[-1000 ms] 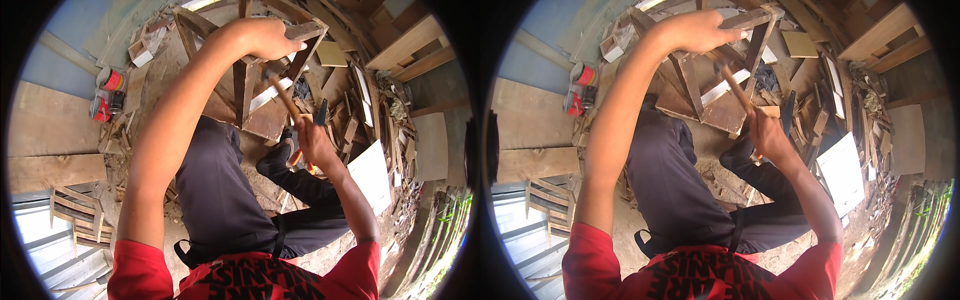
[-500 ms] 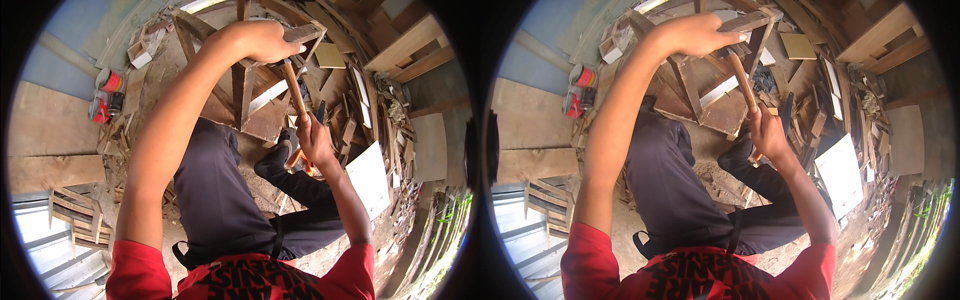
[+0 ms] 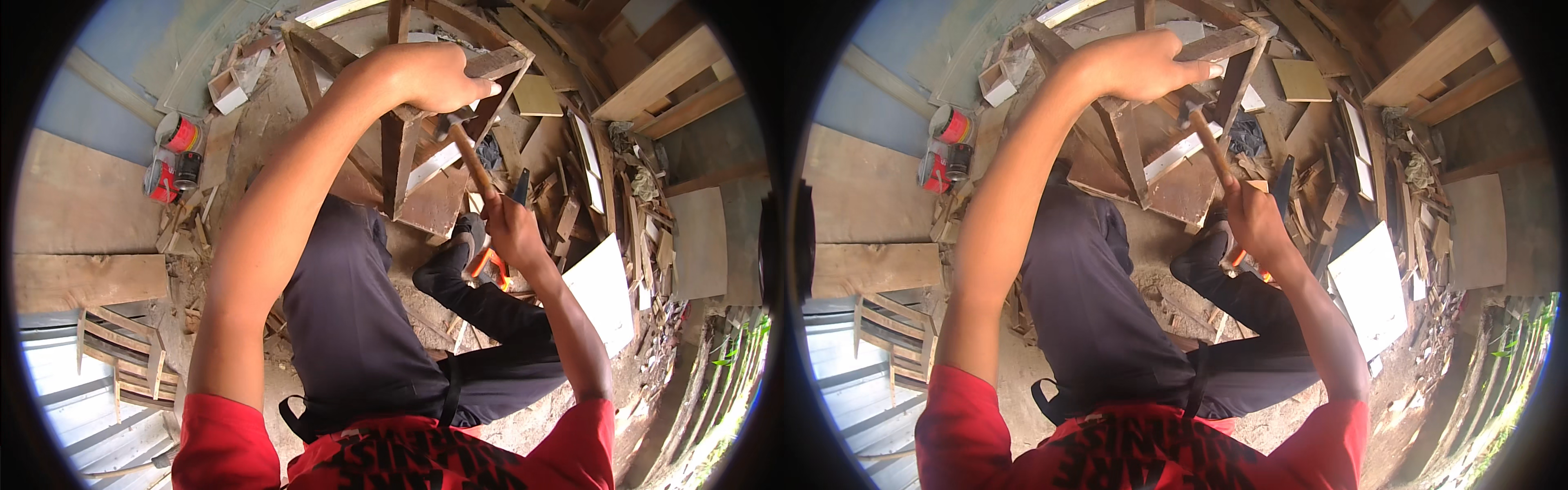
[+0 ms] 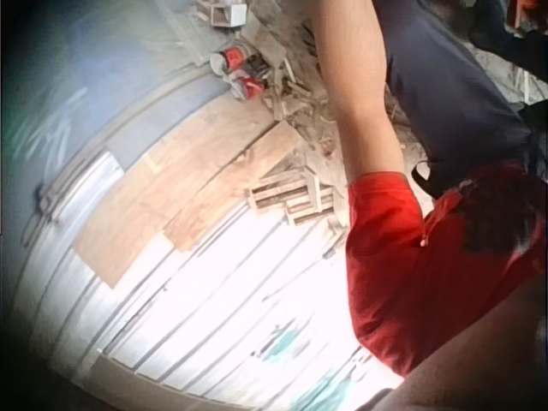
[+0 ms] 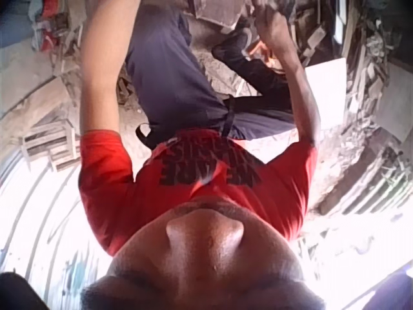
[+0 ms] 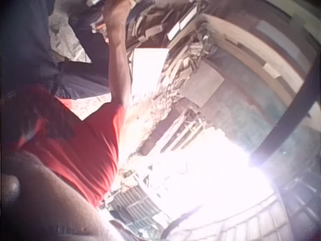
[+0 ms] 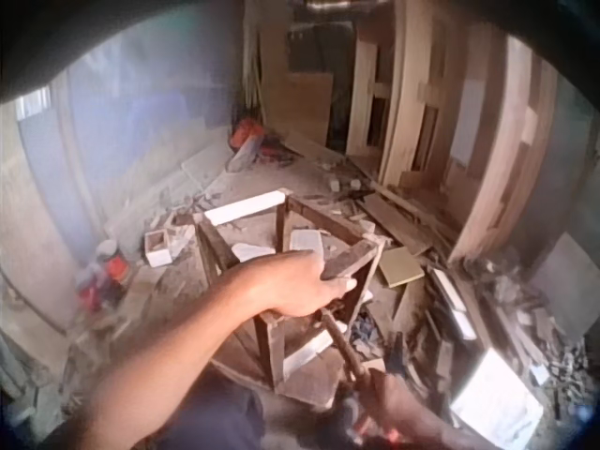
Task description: The person uses a hammer to strike and pry apart a wooden frame, removing nails and separating pieces. The person repeatedly hits joints and pulls apart sections to disassemble the structure.
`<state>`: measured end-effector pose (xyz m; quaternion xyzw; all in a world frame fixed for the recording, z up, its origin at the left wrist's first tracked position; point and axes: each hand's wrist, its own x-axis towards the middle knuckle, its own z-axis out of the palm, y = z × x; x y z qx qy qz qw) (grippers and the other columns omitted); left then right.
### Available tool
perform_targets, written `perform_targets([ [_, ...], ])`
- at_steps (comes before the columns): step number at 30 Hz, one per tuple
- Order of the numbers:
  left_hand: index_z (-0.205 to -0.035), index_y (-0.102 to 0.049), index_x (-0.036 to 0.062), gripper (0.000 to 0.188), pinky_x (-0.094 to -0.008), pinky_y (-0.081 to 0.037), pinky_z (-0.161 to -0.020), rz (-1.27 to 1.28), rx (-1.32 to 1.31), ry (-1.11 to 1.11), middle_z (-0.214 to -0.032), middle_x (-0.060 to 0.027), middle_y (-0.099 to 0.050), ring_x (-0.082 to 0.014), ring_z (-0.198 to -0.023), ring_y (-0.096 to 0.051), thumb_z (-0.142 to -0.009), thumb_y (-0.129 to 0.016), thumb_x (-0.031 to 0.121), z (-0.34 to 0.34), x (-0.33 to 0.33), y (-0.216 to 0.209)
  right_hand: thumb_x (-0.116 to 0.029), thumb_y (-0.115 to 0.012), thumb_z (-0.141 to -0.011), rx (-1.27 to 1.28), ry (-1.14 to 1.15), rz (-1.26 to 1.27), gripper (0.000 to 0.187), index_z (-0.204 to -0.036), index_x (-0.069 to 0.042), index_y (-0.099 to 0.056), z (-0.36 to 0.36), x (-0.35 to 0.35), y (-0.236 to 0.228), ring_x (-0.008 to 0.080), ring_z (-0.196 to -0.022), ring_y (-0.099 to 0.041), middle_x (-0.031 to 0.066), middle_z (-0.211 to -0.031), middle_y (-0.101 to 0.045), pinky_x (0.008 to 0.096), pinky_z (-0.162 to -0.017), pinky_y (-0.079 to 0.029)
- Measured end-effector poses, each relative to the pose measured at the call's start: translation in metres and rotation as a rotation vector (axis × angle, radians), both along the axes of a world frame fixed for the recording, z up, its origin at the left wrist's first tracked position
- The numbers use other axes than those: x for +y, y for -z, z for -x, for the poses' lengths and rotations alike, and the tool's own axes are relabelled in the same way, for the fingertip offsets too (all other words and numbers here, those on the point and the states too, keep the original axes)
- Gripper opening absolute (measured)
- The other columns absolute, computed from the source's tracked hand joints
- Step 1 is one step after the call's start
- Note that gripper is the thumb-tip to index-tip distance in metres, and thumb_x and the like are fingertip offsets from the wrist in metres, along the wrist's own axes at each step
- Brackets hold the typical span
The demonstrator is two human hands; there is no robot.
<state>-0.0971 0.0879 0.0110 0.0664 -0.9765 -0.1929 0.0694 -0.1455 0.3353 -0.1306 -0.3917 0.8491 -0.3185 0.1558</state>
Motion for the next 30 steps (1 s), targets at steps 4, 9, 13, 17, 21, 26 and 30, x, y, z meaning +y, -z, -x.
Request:
perform_targets([
  [4, -0.079, -0.065, -0.0113, 0.073, -0.0409, -0.046, -0.056, -0.011, -0.174, -0.027, -0.06, -0.0165, -0.059, -0.0253, -0.056, -0.059, -0.091, -0.054, 0.06, 0.006, 0.002, -0.02, -0.034, -0.035, -0.106, 0.01, 0.026, 0.184, 0.05, -0.076, 0.001, -0.055, -0.008, -0.002, -0.005, 0.0251, -0.054, -0.058, 0.0122, -0.058, -0.054, 0.0387, -0.055, -0.045],
  [9, -0.082, -0.065, -0.0123, 0.075, -0.0414, -0.046, -0.057, -0.011, -0.123, -0.013, -0.062, -0.0194, -0.06, -0.026, -0.058, -0.06, -0.091, -0.054, 0.061, 0.001, 0.006, -0.015, -0.034, -0.034, -0.107, 0.02, -0.023, 0.037, 0.051, -0.079, 0.002, -0.055, 0.004, -0.005, -0.007, 0.025, -0.053, -0.056, 0.0127, -0.058, -0.054, 0.0389, -0.055, -0.045],
  [13, -0.078, -0.064, -0.012, 0.075, -0.0399, -0.045, -0.055, -0.006, -0.106, -0.03, -0.06, -0.0186, -0.059, -0.0252, -0.057, -0.059, -0.091, -0.054, 0.061, 0.005, 0.004, -0.008, -0.031, -0.036, -0.106, 0.049, -0.051, 0.15, 0.049, -0.08, 0.004, -0.057, -0.002, 0.0, -0.005, 0.029, -0.054, -0.057, 0.0152, -0.059, -0.055, 0.0406, -0.056, -0.046],
  [17, -0.073, -0.064, -0.008, 0.071, -0.0398, -0.044, -0.05, 0.033, -0.013, -0.024, -0.053, -0.0122, -0.056, -0.0223, -0.049, -0.056, -0.091, -0.054, 0.06, 0.007, 0.007, -0.002, -0.033, -0.038, -0.106, 0.093, -0.121, 0.168, 0.05, -0.079, 0.004, -0.057, -0.003, 0.005, 0.008, 0.0238, -0.052, -0.053, 0.0125, -0.058, -0.054, 0.0385, -0.054, -0.044],
  [21, -0.086, -0.065, -0.0146, 0.071, -0.0417, -0.048, -0.06, -0.048, -0.187, -0.015, -0.065, -0.0223, -0.063, -0.0275, -0.062, -0.064, -0.092, -0.055, 0.056, 0.002, 0.008, -0.023, -0.016, -0.048, -0.101, -0.053, -0.005, 0.198, 0.03, -0.081, 0.005, -0.053, -0.018, -0.004, -0.017, 0.045, -0.061, -0.058, 0.0243, -0.065, -0.057, 0.0491, -0.053, -0.042],
  [26, -0.084, -0.064, -0.013, 0.071, -0.039, -0.047, -0.058, 0.034, -0.076, -0.016, -0.065, -0.0211, -0.062, -0.0237, -0.06, -0.062, -0.092, -0.054, 0.057, 0.008, 0.011, -0.006, -0.014, -0.051, -0.1, 0.066, -0.182, 0.181, 0.02, -0.094, 0.005, -0.051, -0.006, 0.006, 0.018, 0.0456, -0.057, -0.058, 0.0264, -0.06, -0.054, 0.0509, -0.048, -0.041],
  [30, -0.079, -0.065, -0.0113, 0.069, -0.0385, -0.044, -0.051, -0.002, -0.112, -0.013, -0.057, -0.0156, -0.058, -0.0232, -0.051, -0.057, -0.092, -0.054, 0.056, -0.001, 0.012, -0.014, -0.025, -0.043, -0.105, 0.062, -0.077, 0.132, 0.039, -0.082, 0.004, -0.055, -0.022, -0.006, -0.015, 0.027, -0.05, -0.055, 0.0152, -0.06, -0.056, 0.0396, -0.051, -0.043],
])
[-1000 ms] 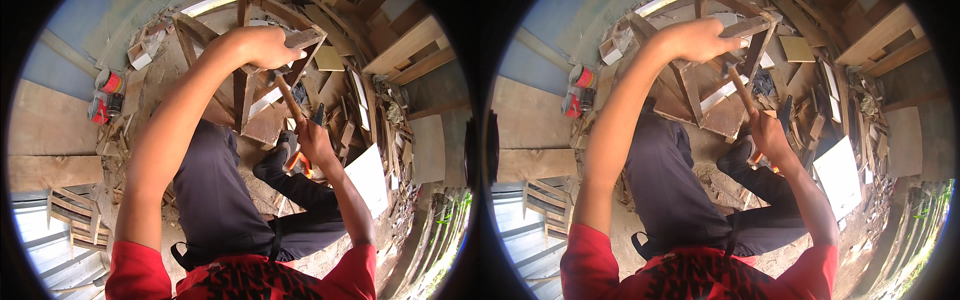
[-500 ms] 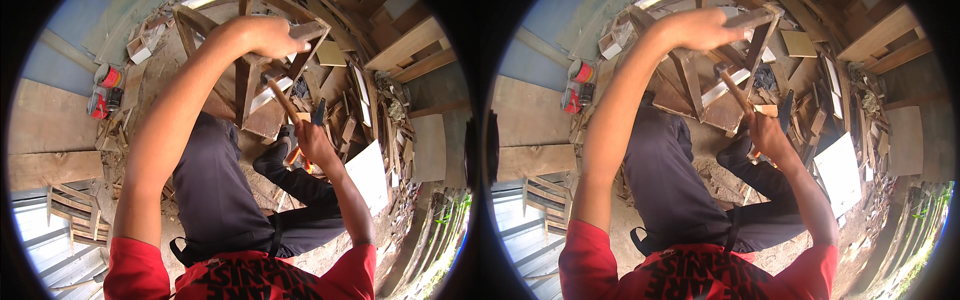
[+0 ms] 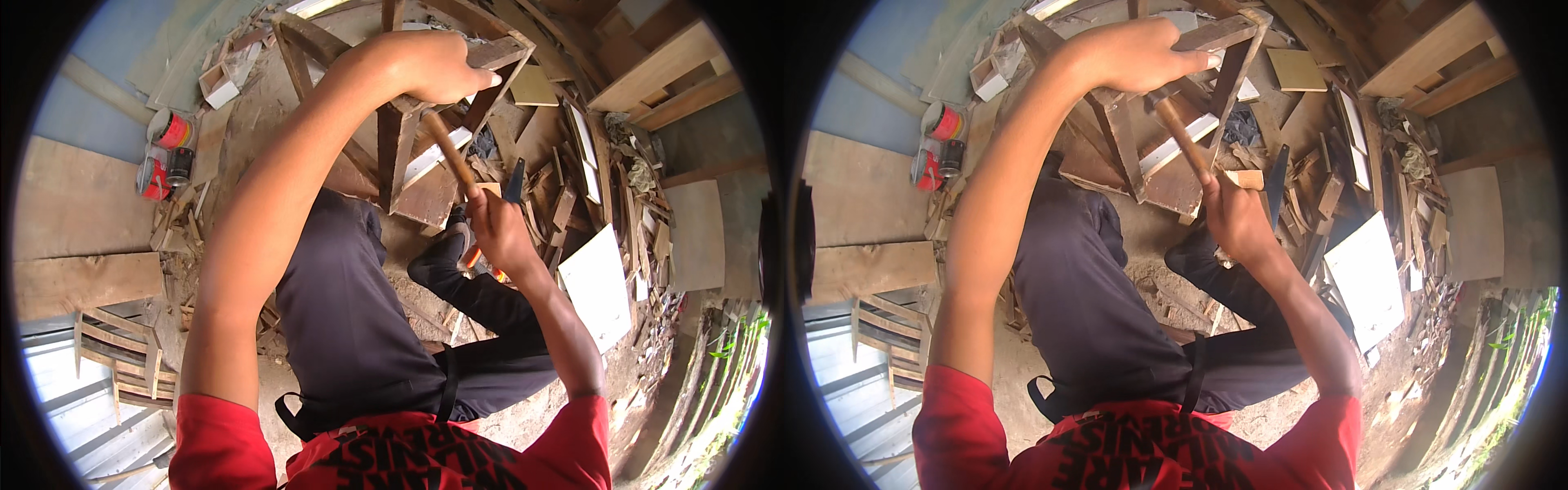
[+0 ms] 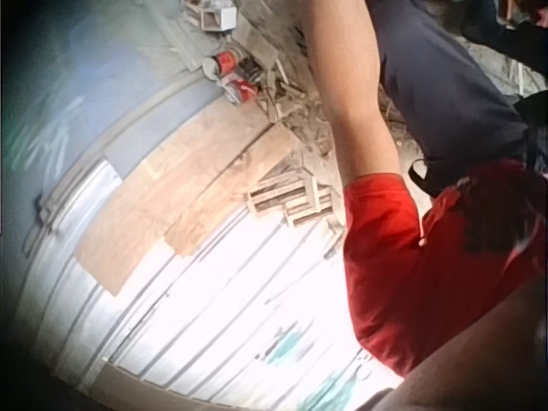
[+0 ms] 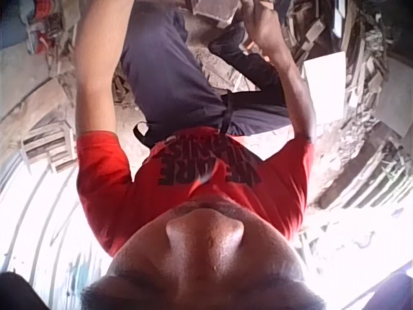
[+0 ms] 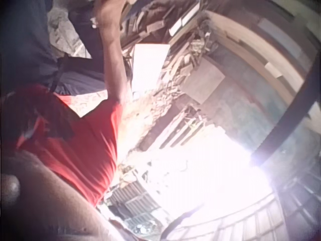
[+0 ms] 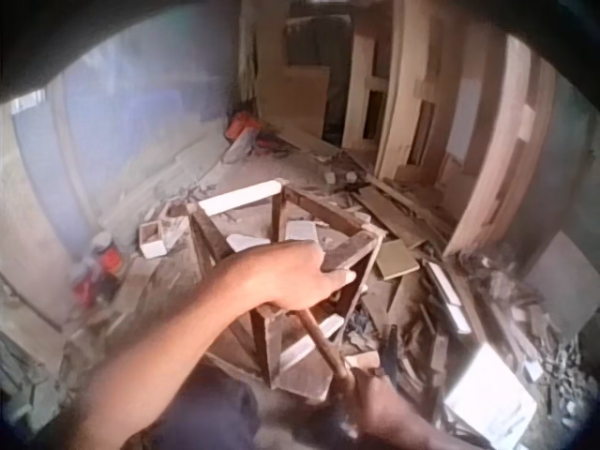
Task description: The person uses a hammer to strike and pry apart a wooden frame, removing nails and separating pieces. The person repeatedly hits joints and pulls apart sections to disassemble the structure.
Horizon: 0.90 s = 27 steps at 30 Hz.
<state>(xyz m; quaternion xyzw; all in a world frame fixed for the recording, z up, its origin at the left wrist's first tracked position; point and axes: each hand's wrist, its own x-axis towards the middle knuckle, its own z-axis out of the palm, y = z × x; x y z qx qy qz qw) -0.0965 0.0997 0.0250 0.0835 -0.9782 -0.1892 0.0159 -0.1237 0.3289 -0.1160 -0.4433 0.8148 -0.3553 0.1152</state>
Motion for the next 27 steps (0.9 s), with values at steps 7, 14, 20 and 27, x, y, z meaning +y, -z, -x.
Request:
perform_targets([
  [7, -0.078, -0.065, -0.0111, 0.066, -0.0398, -0.045, -0.053, 0.004, 0.112, 0.0, -0.058, -0.0152, -0.06, -0.025, -0.053, -0.059, -0.092, -0.054, 0.053, 0.0, 0.007, 0.006, -0.023, -0.047, -0.103, 0.248, -0.193, 0.072, 0.036, -0.082, 0.004, -0.056, 0.017, 0.007, 0.019, 0.0401, -0.057, -0.059, 0.0211, -0.062, -0.057, 0.0472, -0.054, -0.044],
  [14, -0.084, -0.069, -0.0057, 0.064, -0.0422, -0.049, -0.065, 0.006, -0.078, -0.026, -0.073, -0.0207, -0.064, -0.0306, -0.068, -0.064, -0.091, -0.052, 0.055, 0.006, 0.002, -0.005, -0.021, -0.051, -0.102, -0.007, 0.037, 0.019, 0.034, -0.083, 0.007, -0.055, 0.009, 0.013, 0.009, 0.0438, -0.058, -0.059, 0.0231, -0.061, -0.056, 0.0494, -0.049, -0.041],
  [20, -0.07, -0.06, -0.0109, 0.071, -0.0404, -0.042, -0.049, -0.003, 0.031, 0.008, -0.054, -0.0127, -0.052, -0.0218, -0.05, -0.053, -0.092, -0.055, 0.057, 0.008, 0.001, 0.007, -0.035, -0.041, -0.105, -0.17, 0.173, -0.138, 0.046, -0.084, 0.004, -0.057, 0.024, 0.021, 0.027, 0.0258, -0.056, -0.057, 0.0138, -0.06, -0.055, 0.0399, -0.054, -0.043],
  [27, -0.088, -0.06, -0.0071, 0.054, -0.0333, -0.044, -0.053, -0.095, -0.073, 0.028, -0.06, -0.0081, -0.057, -0.0166, -0.054, -0.055, -0.085, -0.07, 0.046, 0.004, -0.003, 0.004, -0.04, -0.059, -0.097, -0.327, 0.384, 0.139, 0.043, -0.081, 0.0, -0.055, -0.02, 0.076, 0.111, 0.0102, -0.054, -0.049, 0.0026, -0.058, -0.05, 0.0309, -0.051, -0.042],
])
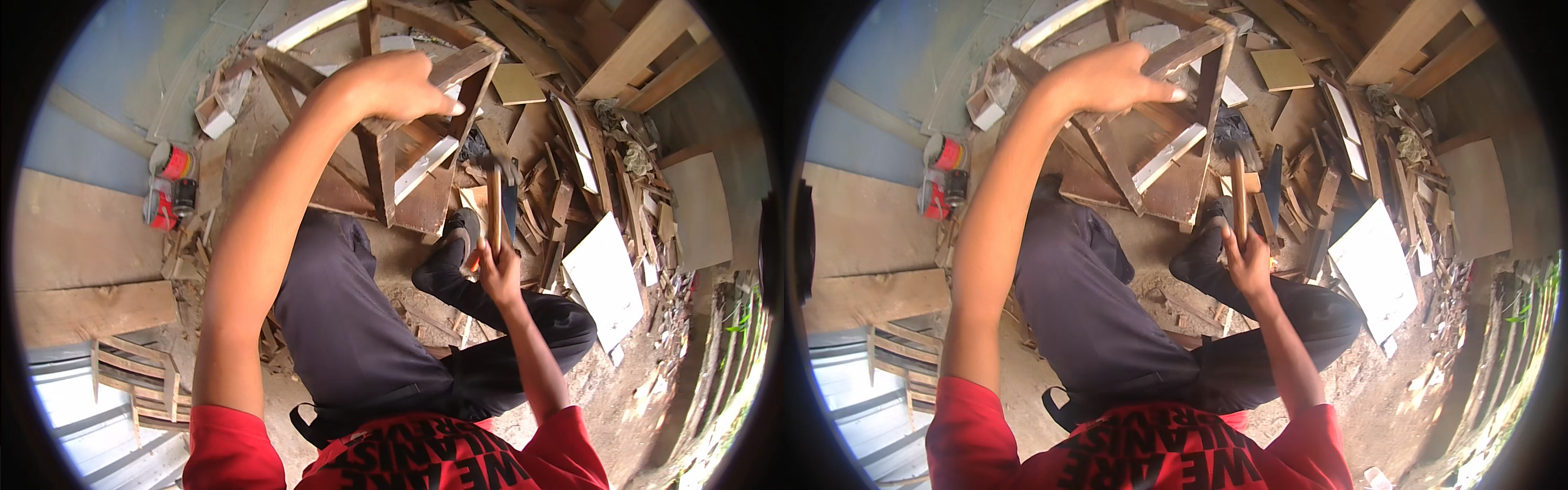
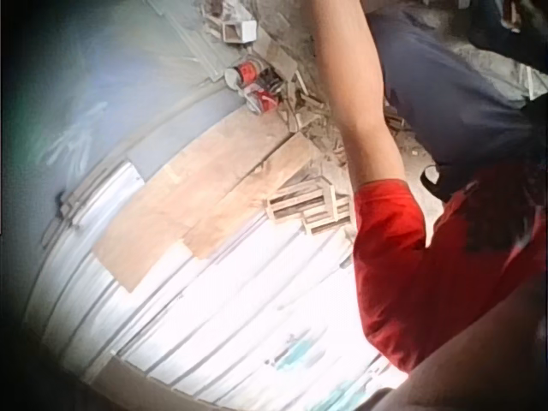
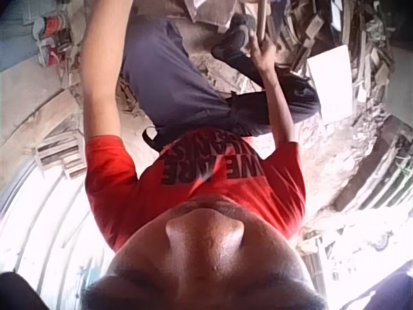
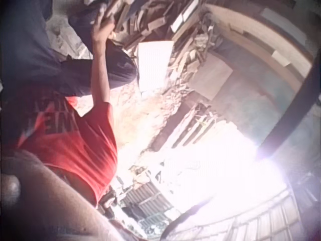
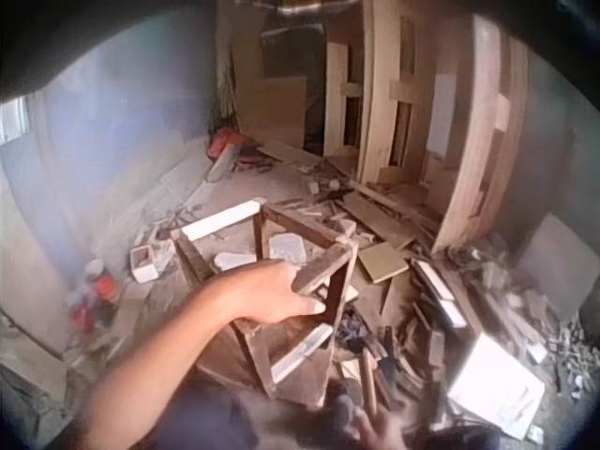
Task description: The person uses a hammer to strike and pry apart a wooden frame, removing nails and separating pieces. The person repeatedly hits joints and pulls apart sections to disassemble the structure.
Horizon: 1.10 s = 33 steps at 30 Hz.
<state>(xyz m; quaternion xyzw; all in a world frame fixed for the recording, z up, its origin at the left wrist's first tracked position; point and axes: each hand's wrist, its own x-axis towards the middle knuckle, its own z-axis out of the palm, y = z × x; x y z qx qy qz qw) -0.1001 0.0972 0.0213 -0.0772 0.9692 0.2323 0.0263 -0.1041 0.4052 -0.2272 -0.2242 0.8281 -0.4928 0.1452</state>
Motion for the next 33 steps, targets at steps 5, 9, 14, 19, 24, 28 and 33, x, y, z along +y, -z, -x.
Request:
perform_targets([
  [5, -0.083, -0.061, -0.0024, 0.042, -0.0323, -0.045, -0.054, -0.058, -0.081, -0.015, -0.065, -0.0061, -0.06, -0.0154, -0.055, -0.056, -0.084, -0.072, 0.038, 0.001, 0.0, -0.007, -0.033, -0.063, -0.096, -0.072, 0.206, -0.003, 0.034, -0.09, 0.001, -0.063, -0.033, 0.041, 0.051, 0.0083, -0.057, -0.047, 0.0025, -0.059, -0.051, 0.0297, -0.054, -0.042],
  [9, -0.082, -0.061, -0.0001, 0.041, -0.0277, -0.041, -0.051, -0.138, -0.091, -0.005, -0.064, -0.0024, -0.056, -0.011, -0.053, -0.053, -0.084, -0.073, 0.039, 0.005, -0.016, -0.031, -0.026, -0.062, -0.097, -0.081, 0.262, 0.065, 0.03, -0.079, -0.001, -0.058, -0.014, 0.051, 0.059, 0.0061, -0.054, -0.037, -0.0033, -0.058, -0.043, 0.0293, -0.046, -0.03],
  [14, -0.086, -0.057, 0.0052, 0.031, -0.0258, -0.035, -0.047, -0.476, 0.059, -0.134, -0.059, 0.003, -0.047, -0.0072, -0.046, -0.043, -0.085, -0.075, 0.031, -0.033, -0.054, -0.079, -0.032, -0.065, -0.094, -0.207, 0.36, 0.021, 0.035, -0.081, 0.0, -0.062, -0.004, 0.05, 0.052, 0.0081, -0.061, -0.053, 0.0019, -0.065, -0.058, 0.0285, -0.054, -0.041],
  [19, -0.087, -0.052, 0.0084, 0.015, -0.0236, -0.034, -0.048, -1.109, 0.298, -0.365, -0.056, 0.0063, -0.042, -0.0061, -0.045, -0.041, -0.092, -0.063, 0.017, -0.073, -0.052, -0.063, -0.033, -0.062, -0.097, -0.27, 0.353, 0.198, 0.033, -0.084, -0.004, -0.056, 0.009, 0.04, 0.079, 0.0133, -0.034, -0.048, 0.0026, -0.049, -0.049, 0.0293, -0.032, -0.034],
  [24, -0.08, -0.05, 0.0109, 0.015, -0.0246, -0.035, -0.048, -1.564, 0.448, -0.406, -0.055, 0.0047, -0.041, -0.0079, -0.045, -0.038, -0.091, -0.06, 0.012, -0.086, -0.039, 0.012, -0.037, -0.061, -0.096, -0.324, 0.32, 0.161, 0.036, -0.084, -0.003, -0.06, 0.008, 0.038, 0.077, 0.0126, -0.035, -0.048, 0.0026, -0.05, -0.05, 0.0293, -0.031, -0.034],
  [28, -0.075, -0.046, 0.0144, 0.02, -0.025, -0.036, -0.047, -1.657, 0.316, -0.556, -0.056, 0.0059, -0.041, -0.0073, -0.047, -0.04, -0.089, -0.06, 0.014, -0.092, -0.071, 0.068, -0.039, -0.063, -0.095, -0.424, 0.37, 0.135, 0.043, -0.07, -0.005, -0.055, -0.003, 0.036, 0.035, 0.0115, -0.037, -0.049, 0.0014, -0.051, -0.05, 0.029, -0.035, -0.037],
  [33, -0.058, -0.037, 0.0216, 0.039, -0.027, -0.036, -0.043, -1.644, 0.189, -0.695, -0.05, 0.0069, -0.036, -0.0074, -0.043, -0.037, -0.089, -0.06, 0.026, -0.096, -0.116, 0.111, -0.046, -0.058, -0.096, -0.233, 0.412, 0.164, 0.05, -0.07, -0.004, -0.053, 0.019, 0.027, 0.069, 0.0142, -0.036, -0.05, 0.0032, -0.049, -0.048, 0.0305, -0.034, -0.037],
])
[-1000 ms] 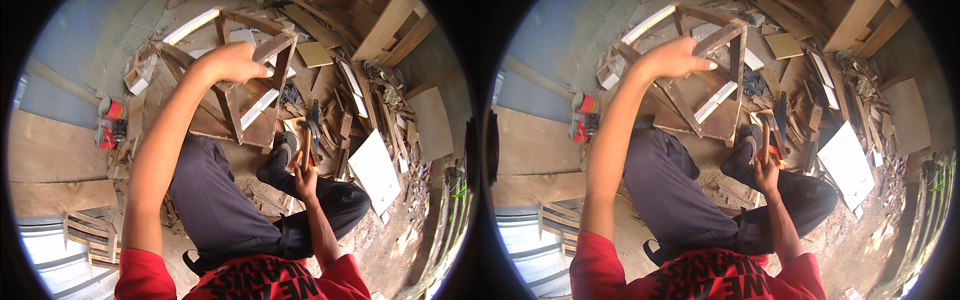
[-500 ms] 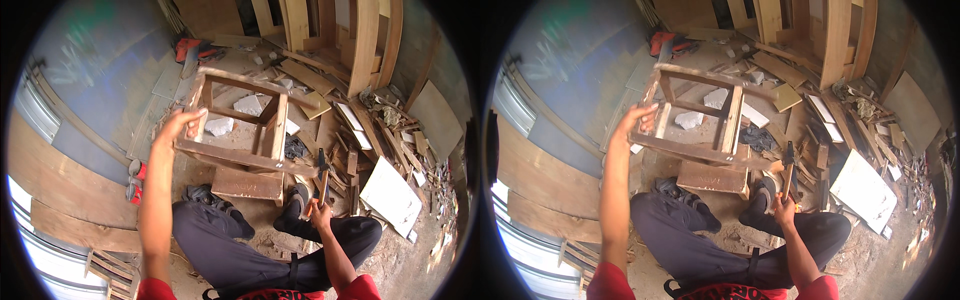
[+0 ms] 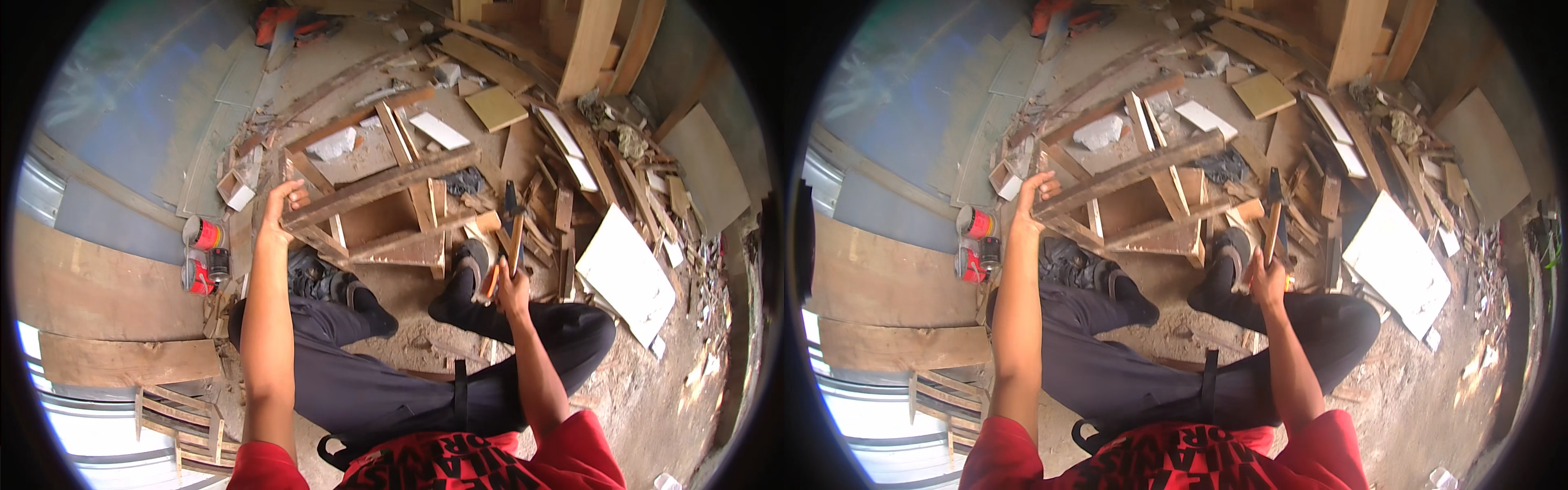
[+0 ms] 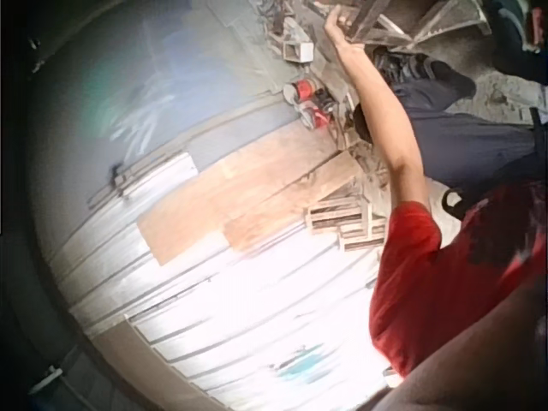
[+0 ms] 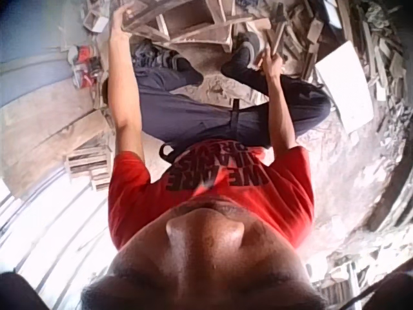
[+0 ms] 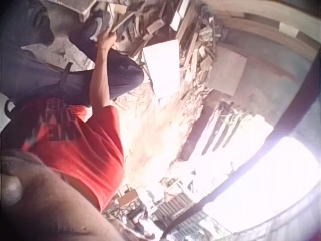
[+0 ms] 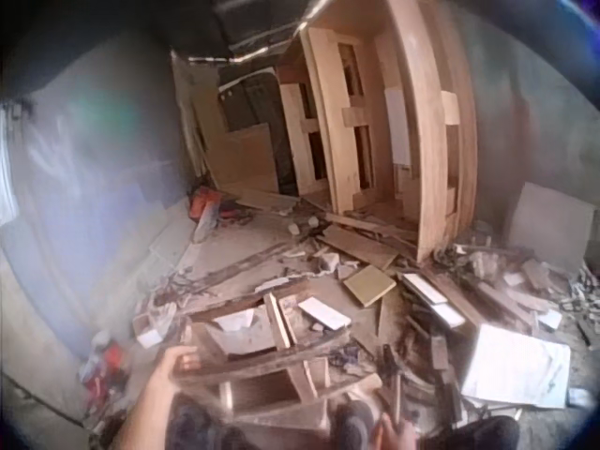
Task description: The person uses a hammer to strike and pry apart a wooden frame, removing nails and separating pieces. The person repeatedly hits joints and pulls apart sections to disassemble the structure.
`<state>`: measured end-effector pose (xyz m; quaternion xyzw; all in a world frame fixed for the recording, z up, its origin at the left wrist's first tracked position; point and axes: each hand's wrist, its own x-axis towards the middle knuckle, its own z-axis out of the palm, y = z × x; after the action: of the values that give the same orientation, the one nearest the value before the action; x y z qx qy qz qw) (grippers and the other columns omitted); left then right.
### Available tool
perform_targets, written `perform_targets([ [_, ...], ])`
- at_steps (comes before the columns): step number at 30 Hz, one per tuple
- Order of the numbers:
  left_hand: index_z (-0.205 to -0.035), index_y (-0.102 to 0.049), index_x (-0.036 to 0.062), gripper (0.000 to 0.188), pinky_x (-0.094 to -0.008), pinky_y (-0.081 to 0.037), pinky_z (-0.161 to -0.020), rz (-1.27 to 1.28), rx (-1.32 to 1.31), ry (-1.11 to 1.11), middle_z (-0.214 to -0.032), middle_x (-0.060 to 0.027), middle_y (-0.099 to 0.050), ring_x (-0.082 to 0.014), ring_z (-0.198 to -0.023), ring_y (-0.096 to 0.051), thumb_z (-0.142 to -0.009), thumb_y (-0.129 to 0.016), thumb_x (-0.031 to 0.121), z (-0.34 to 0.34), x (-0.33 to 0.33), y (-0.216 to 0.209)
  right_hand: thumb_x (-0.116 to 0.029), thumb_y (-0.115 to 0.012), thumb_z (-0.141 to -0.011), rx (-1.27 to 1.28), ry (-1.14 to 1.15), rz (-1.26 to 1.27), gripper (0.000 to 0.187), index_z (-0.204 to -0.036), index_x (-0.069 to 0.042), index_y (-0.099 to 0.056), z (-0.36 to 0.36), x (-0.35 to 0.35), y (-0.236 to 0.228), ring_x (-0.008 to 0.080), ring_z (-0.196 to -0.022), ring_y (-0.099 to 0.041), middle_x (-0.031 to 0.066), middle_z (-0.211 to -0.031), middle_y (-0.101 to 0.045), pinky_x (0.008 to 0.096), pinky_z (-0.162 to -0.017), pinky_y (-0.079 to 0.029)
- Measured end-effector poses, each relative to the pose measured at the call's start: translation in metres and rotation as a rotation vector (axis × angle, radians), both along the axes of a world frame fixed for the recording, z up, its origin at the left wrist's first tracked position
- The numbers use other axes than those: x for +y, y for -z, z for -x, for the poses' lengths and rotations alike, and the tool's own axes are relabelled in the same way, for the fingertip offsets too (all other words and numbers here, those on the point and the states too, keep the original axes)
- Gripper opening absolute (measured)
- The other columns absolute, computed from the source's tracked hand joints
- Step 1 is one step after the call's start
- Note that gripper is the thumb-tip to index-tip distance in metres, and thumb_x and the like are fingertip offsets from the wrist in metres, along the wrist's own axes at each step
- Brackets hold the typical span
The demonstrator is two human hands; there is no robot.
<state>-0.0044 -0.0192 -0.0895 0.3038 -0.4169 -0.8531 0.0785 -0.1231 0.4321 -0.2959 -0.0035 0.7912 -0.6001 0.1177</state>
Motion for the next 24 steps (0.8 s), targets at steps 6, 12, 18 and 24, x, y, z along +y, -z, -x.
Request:
perform_targets([
  [6, -0.097, -0.061, 0.0111, 0.03, -0.0283, -0.048, -0.056, 0.555, -0.345, -0.063, -0.073, -0.0003, -0.059, -0.0145, -0.061, -0.058, -0.088, -0.068, 0.038, 0.002, 0.026, -0.015, -0.05, -0.055, -0.095, 0.073, 0.153, -0.348, 0.059, -0.081, 0.007, -0.065, 0.029, 0.025, 0.01, 0.039, -0.067, -0.065, 0.0237, -0.065, -0.062, 0.0467, -0.065, -0.048],
  [12, -0.125, -0.056, -0.0026, 0.062, -0.0412, -0.046, -0.095, 1.45, -0.542, -0.104, -0.115, -0.0252, -0.063, -0.032, -0.103, -0.063, -0.089, -0.065, 0.047, 0.007, 0.019, -0.01, -0.046, -0.059, -0.092, -0.033, 0.24, -0.366, 0.054, -0.084, 0.007, -0.067, 0.035, 0.043, 0.026, 0.0432, -0.078, -0.067, 0.0264, -0.074, -0.066, 0.0472, -0.071, -0.049],
  [18, -0.128, -0.054, -0.0041, 0.072, -0.0437, -0.042, -0.102, 1.544, -0.243, 0.011, -0.123, -0.0226, -0.061, -0.0346, -0.117, -0.057, -0.087, -0.066, 0.053, 0.067, 0.102, -0.047, -0.04, -0.065, -0.088, -0.074, 0.276, -0.413, 0.049, -0.08, 0.009, -0.065, 0.039, 0.061, 0.013, 0.0433, -0.077, -0.067, 0.0285, -0.071, -0.065, 0.0476, -0.071, -0.05],
  [24, -0.101, -0.063, 0.0091, 0.034, -0.0371, -0.052, -0.076, 0.222, -0.007, 0.342, -0.092, -0.0042, -0.067, -0.0167, -0.083, -0.065, -0.08, -0.08, 0.031, 0.139, 0.085, -0.011, -0.042, -0.066, -0.086, -0.022, 0.258, -0.493, 0.053, -0.077, 0.01, -0.065, 0.043, 0.066, 0.052, 0.0451, -0.077, -0.066, 0.0306, -0.073, -0.064, 0.0485, -0.072, -0.05],
])
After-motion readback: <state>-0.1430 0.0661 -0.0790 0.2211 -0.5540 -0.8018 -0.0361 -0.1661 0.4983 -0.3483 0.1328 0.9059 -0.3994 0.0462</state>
